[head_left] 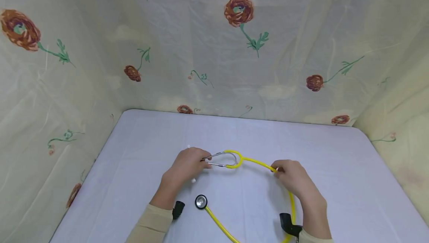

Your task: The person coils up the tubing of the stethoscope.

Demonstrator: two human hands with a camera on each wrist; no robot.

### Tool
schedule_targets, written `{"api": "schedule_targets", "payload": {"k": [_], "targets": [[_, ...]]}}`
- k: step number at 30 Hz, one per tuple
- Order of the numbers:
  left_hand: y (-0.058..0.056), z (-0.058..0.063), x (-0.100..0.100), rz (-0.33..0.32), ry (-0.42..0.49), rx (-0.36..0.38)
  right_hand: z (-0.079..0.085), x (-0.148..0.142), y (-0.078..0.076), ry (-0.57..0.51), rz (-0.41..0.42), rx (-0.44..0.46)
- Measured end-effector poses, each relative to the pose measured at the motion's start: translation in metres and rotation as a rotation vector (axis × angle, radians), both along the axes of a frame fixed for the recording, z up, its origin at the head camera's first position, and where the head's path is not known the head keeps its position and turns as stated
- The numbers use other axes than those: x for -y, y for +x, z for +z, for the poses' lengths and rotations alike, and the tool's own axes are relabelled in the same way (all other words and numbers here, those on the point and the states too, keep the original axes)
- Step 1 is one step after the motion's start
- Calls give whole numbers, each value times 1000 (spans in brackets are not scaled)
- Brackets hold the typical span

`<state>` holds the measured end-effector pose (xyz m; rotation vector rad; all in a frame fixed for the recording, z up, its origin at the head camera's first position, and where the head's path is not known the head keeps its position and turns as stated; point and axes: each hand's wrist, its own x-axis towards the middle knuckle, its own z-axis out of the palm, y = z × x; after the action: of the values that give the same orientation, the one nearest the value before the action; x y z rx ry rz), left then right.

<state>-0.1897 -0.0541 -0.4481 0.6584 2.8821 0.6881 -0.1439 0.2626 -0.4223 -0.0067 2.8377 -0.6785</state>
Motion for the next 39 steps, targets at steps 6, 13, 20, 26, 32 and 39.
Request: {"api": "schedule_targets", "payload": {"k": [6, 13, 20, 26, 32, 39], "targets": [[0, 3, 2, 15, -3, -16, 9, 1, 3, -99, 77, -174], [0, 0, -3, -18, 0, 1, 8, 7, 6, -238, 121, -332], [6, -4, -13, -88, 16, 11, 9, 15, 8, -452, 194, -433], [13, -1, -24, -181, 25, 32, 14, 22, 7, -558, 218, -407], [14, 0, -31, -322, 96, 80, 12, 23, 4, -570, 226, -417], [20, 1, -39, -410, 200, 190, 8, 24, 1, -647, 274, -360]]}}
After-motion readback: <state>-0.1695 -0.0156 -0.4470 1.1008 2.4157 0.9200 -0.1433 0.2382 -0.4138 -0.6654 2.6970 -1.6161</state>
